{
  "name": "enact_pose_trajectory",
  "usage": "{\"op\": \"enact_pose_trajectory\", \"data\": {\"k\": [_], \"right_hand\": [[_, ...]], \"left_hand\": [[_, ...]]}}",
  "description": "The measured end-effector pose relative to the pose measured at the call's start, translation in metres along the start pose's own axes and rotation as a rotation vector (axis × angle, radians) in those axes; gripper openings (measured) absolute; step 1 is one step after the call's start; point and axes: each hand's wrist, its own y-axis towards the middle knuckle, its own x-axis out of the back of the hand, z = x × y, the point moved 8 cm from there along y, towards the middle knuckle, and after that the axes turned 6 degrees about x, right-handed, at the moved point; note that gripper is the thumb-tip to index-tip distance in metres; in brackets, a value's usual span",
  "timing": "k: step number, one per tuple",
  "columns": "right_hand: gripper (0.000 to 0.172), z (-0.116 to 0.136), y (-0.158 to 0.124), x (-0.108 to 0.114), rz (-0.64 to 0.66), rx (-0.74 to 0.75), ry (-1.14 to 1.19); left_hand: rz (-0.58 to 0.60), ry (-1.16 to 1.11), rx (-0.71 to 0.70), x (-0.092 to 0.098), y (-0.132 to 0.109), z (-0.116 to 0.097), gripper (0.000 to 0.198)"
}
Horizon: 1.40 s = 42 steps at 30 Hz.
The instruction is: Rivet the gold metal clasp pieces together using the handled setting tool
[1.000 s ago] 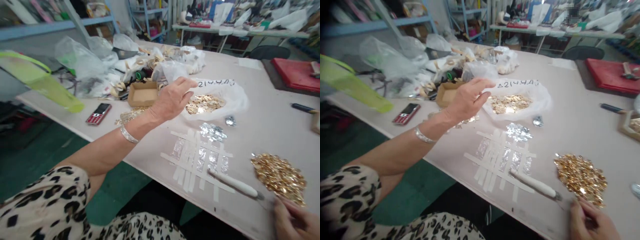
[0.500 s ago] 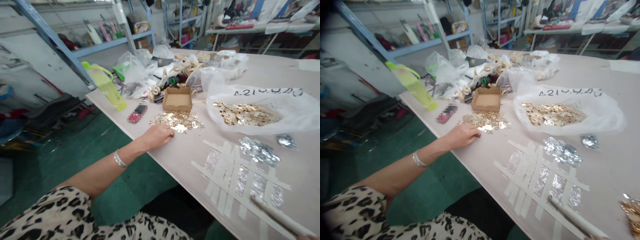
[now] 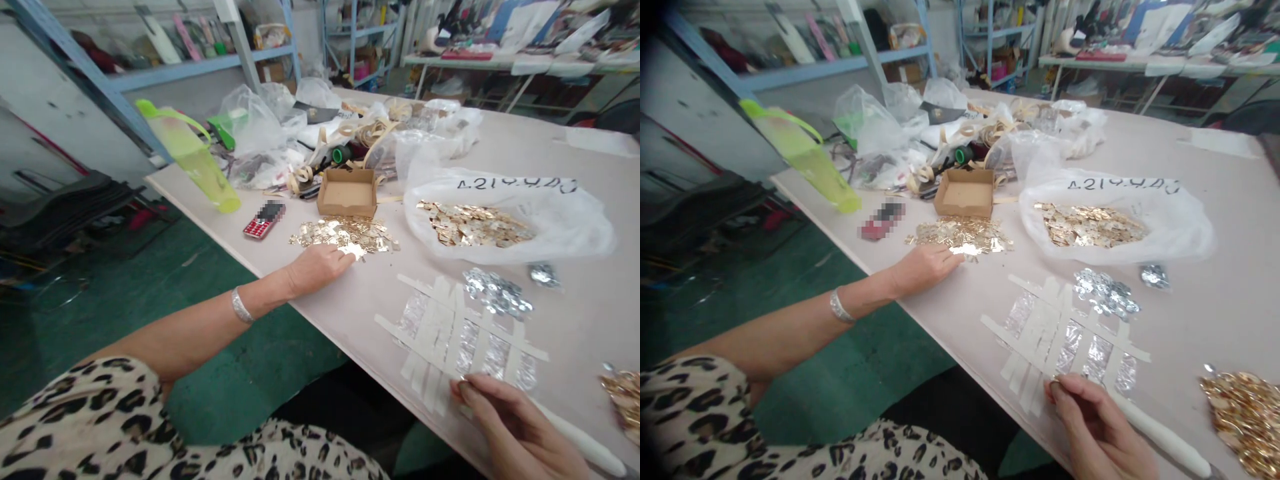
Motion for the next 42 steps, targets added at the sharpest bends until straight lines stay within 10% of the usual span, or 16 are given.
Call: {"op": "enact_pose_trajectory", "data": {"k": [23,32,42], "right_hand": [[0.033,-0.016,0.003,-0.011,0.032,0.065,0.056],[0.019,0.043,0.011,-0.043,0.017,0.254,0.241],[0.013,0.054,0.01,-0.049,0.069,0.467,-0.016]], "left_hand": [[-0.05,-0.179,0.068,0.016,0.005,-0.001,0.022],[-0.048,-1.313,0.556,0.011,0.005,-0.069,0.023],[-0.088,-1.384,0.46,0.022,0.008,-0.112,0.024]]}}
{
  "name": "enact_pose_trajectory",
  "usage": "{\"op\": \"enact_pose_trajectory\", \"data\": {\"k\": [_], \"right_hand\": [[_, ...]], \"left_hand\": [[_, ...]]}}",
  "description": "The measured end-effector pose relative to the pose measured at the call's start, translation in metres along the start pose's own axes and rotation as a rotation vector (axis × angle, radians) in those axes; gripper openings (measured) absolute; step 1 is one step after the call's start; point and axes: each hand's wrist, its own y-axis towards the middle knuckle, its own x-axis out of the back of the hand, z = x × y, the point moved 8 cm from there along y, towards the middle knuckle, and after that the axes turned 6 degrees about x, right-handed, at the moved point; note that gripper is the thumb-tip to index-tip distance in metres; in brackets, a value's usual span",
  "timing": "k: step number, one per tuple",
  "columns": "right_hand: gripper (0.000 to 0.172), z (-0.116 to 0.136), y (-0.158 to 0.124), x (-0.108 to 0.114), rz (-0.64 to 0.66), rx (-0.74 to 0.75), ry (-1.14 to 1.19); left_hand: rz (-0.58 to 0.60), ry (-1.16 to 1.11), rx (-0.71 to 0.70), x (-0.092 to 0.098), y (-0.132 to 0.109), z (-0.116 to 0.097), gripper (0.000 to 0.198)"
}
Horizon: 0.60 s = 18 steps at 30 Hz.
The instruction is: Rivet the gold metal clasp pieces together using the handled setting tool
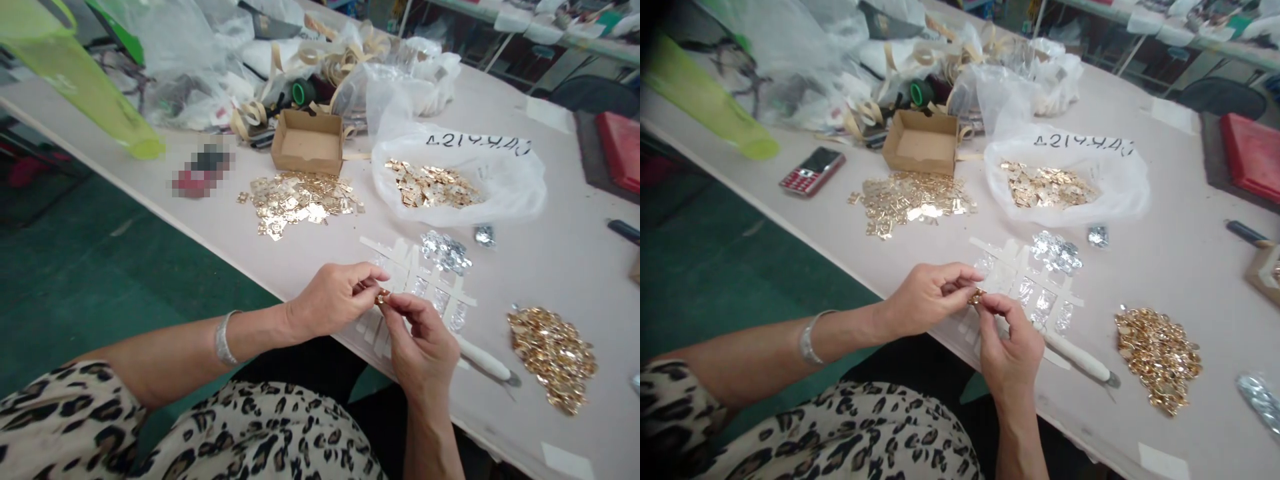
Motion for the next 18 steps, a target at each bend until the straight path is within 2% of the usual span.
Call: {"op": "enact_pose_trajectory", "data": {"k": [6,10,14,18], "right_hand": [[0.014,0.032,0.006,-0.001,0.139,0.299,-0.371],[0.019,0.043,0.003,-0.007,0.255,0.483,-0.47],[0.023,0.043,0.001,-0.011,0.324,0.534,-0.53],[0.027,0.041,0.004,-0.012,0.318,0.542,-0.558]], "left_hand": [[0.001,0.105,-0.159,-0.006,-0.004,-0.009,0.023],[0.014,0.131,-0.195,-0.011,-0.005,-0.008,0.024],[0.028,0.153,-0.205,-0.014,-0.003,-0.006,0.025],[0.077,0.185,-0.214,-0.018,-0.001,-0.006,0.026]]}}
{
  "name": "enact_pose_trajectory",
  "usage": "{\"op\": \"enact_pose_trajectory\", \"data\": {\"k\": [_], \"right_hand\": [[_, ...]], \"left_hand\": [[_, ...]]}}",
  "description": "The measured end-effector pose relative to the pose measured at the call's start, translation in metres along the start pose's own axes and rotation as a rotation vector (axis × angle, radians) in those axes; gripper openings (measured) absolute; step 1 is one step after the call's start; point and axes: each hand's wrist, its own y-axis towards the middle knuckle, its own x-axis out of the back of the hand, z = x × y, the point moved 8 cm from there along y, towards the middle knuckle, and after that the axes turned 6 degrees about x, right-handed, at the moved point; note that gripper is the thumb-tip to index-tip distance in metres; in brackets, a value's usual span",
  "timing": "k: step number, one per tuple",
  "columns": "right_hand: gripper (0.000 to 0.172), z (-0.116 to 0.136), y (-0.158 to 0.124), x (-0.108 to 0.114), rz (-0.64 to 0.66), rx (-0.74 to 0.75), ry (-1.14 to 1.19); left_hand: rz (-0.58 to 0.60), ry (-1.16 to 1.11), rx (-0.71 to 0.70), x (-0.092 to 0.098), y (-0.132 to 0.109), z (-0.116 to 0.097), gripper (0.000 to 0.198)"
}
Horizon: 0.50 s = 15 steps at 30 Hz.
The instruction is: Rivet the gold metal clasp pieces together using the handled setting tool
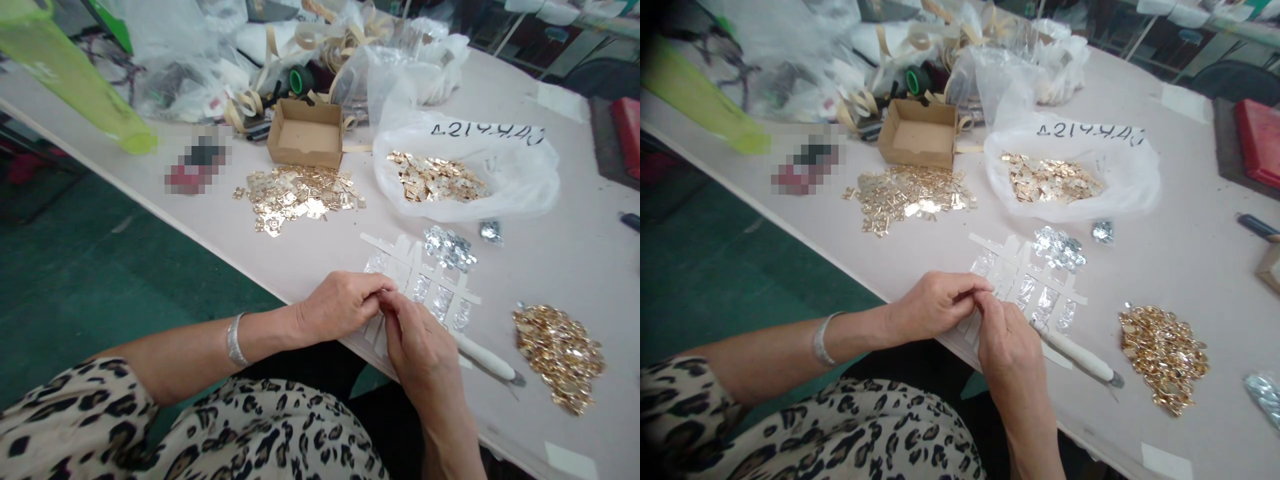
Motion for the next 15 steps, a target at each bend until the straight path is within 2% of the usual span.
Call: {"op": "enact_pose_trajectory", "data": {"k": [3,6,10,15], "right_hand": [[0.031,-0.006,0.001,0.005,-0.073,-0.051,0.073],[0.032,-0.017,-0.001,0.007,-0.11,-0.189,0.159],[0.028,-0.031,-0.008,0.002,-0.061,-0.384,0.287],[0.027,-0.039,-0.012,0.002,-0.031,-0.411,0.325]], "left_hand": [[0.019,-0.018,-0.002,-0.001,0.001,-0.002,0.027],[-0.027,0.059,-0.039,0.0,0.001,-0.009,0.028],[-0.004,0.127,-0.153,-0.002,-0.001,-0.022,0.03],[0.071,0.029,-0.14,-0.001,-0.001,-0.021,0.04]]}}
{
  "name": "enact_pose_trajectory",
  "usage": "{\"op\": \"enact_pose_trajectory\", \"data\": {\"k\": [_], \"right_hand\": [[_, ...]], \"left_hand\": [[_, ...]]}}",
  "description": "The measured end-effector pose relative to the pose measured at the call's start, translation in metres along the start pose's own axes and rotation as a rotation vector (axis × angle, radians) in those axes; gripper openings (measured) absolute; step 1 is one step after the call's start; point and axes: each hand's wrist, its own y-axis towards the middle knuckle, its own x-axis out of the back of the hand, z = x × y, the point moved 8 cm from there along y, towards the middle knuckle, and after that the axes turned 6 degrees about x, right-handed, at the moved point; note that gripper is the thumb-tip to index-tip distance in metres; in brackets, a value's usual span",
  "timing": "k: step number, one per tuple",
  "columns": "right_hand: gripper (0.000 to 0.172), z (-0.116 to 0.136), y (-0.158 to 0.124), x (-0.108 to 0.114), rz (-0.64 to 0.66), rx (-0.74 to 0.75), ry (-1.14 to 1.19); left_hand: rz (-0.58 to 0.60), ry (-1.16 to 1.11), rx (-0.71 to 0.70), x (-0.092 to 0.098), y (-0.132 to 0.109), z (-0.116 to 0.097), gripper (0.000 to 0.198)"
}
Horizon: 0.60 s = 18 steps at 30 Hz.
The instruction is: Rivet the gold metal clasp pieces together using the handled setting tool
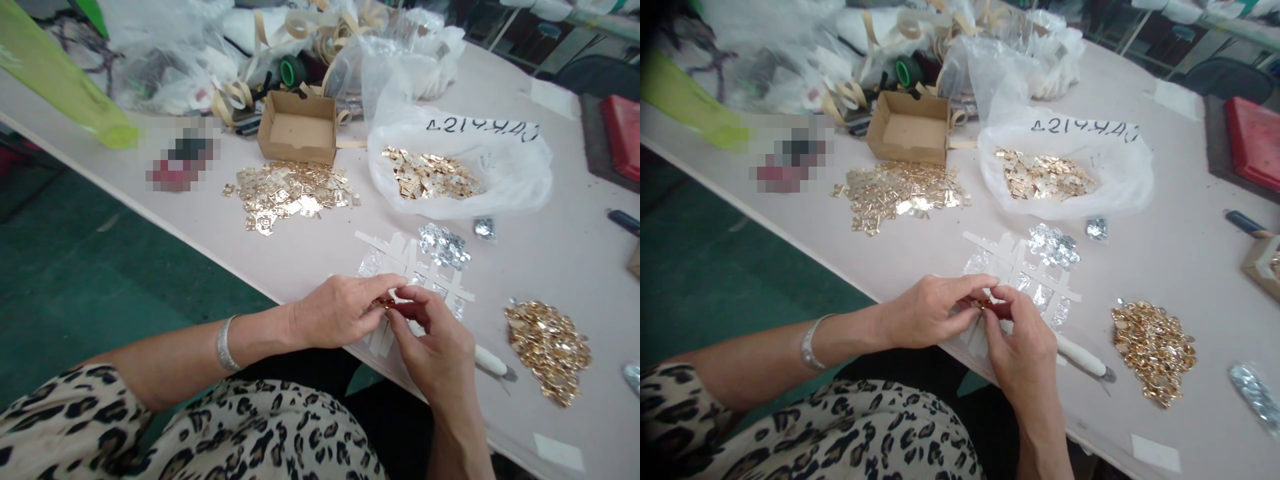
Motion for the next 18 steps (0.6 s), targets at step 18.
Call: {"op": "enact_pose_trajectory", "data": {"k": [18], "right_hand": [[0.028,0.005,0.003,0.003,0.091,0.067,-0.051]], "left_hand": [[0.092,-0.413,0.23,-0.013,-0.002,0.023,0.039]]}}
